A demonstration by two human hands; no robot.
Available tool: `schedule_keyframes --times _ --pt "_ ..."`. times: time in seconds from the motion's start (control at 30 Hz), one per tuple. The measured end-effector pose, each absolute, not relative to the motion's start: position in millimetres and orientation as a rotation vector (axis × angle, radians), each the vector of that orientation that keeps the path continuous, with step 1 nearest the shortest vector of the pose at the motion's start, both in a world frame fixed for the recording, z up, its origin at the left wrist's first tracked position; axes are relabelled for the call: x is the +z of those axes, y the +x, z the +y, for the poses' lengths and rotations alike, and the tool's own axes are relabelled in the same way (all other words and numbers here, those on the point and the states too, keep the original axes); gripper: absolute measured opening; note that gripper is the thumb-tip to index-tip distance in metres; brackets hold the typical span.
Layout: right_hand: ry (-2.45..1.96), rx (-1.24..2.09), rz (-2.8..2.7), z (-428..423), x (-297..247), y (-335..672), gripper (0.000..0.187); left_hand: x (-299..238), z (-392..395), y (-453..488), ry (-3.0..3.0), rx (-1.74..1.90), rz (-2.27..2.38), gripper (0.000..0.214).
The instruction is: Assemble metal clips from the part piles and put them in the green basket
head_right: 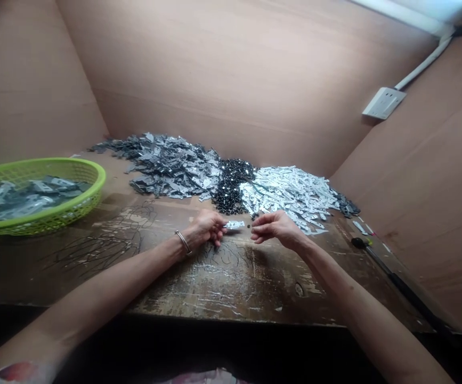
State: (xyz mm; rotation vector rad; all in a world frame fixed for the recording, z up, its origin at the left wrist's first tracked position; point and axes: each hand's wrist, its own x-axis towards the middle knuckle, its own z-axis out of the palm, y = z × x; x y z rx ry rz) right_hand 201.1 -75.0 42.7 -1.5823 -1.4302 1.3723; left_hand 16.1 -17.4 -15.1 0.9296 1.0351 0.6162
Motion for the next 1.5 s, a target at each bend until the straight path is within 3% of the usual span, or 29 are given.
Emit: schedule_keyframes --times 0.57,1.5 --pt "-1.29 0.846 -1.668 7.6 8.5 182.7 0.01 -15.0 30.3 30.0 0.877 0.599 1.044 0.013" --pt "-1.308 0.827 -1.635 0.8 -8.0 172.7 0.009 -26.9 28.9 29.9 0.806 0.779 0.796 0.014"
